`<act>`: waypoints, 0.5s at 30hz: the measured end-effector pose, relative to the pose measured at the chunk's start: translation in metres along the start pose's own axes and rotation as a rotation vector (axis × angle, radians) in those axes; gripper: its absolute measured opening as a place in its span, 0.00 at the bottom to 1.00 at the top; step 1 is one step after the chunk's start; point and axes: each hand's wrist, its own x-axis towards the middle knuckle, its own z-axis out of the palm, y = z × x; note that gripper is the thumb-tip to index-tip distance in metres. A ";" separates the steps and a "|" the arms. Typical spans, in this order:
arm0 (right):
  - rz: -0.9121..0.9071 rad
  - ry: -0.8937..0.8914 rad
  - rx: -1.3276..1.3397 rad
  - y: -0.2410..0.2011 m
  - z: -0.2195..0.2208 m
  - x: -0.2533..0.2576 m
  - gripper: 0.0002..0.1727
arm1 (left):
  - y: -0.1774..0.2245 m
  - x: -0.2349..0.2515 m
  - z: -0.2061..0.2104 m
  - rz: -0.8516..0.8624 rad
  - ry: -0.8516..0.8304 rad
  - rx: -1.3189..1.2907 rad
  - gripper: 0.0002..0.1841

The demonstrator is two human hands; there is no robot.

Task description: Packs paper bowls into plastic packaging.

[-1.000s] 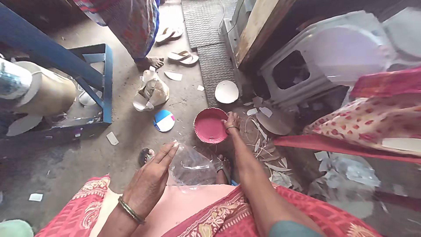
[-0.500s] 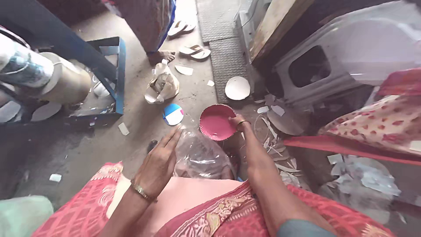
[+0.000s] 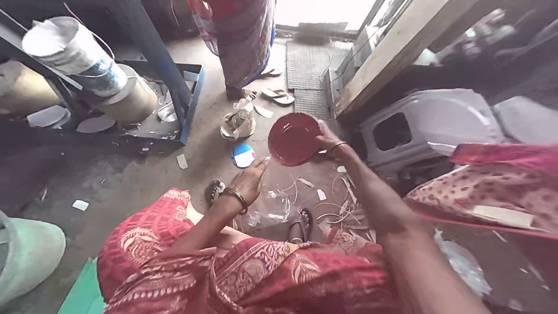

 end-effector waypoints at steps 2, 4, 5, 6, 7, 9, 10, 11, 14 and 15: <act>-0.080 0.041 0.008 -0.058 -0.020 -0.023 0.45 | 0.000 -0.001 0.002 -0.043 -0.006 -0.072 0.33; -0.126 0.153 0.000 -0.113 -0.031 -0.062 0.45 | -0.003 0.001 0.004 -0.101 0.021 -0.220 0.35; -0.161 0.222 -0.024 -0.138 -0.032 -0.085 0.44 | -0.007 0.003 0.006 -0.134 0.041 -0.307 0.37; -0.198 0.292 -0.058 -0.159 -0.031 -0.108 0.44 | -0.012 0.006 0.009 -0.161 0.069 -0.379 0.38; -0.225 0.367 -0.116 -0.175 -0.026 -0.130 0.43 | -0.014 0.007 0.010 -0.190 0.084 -0.436 0.39; -0.168 0.511 -0.233 -0.190 -0.008 -0.171 0.39 | -0.015 0.006 0.008 -0.226 0.115 -0.542 0.40; -0.101 0.551 -0.284 -0.190 0.005 -0.188 0.34 | -0.013 0.003 0.006 -0.229 0.128 -0.596 0.40; -0.061 0.520 -0.318 -0.188 0.016 -0.203 0.34 | -0.009 -0.001 0.001 -0.221 0.134 -0.653 0.41; -0.166 0.587 -0.309 -0.162 0.061 -0.231 0.32 | 0.005 -0.014 -0.013 -0.164 0.202 -0.735 0.48; -0.197 0.592 -0.291 -0.153 0.073 -0.238 0.33 | 0.006 -0.016 -0.015 -0.139 0.246 -0.727 0.49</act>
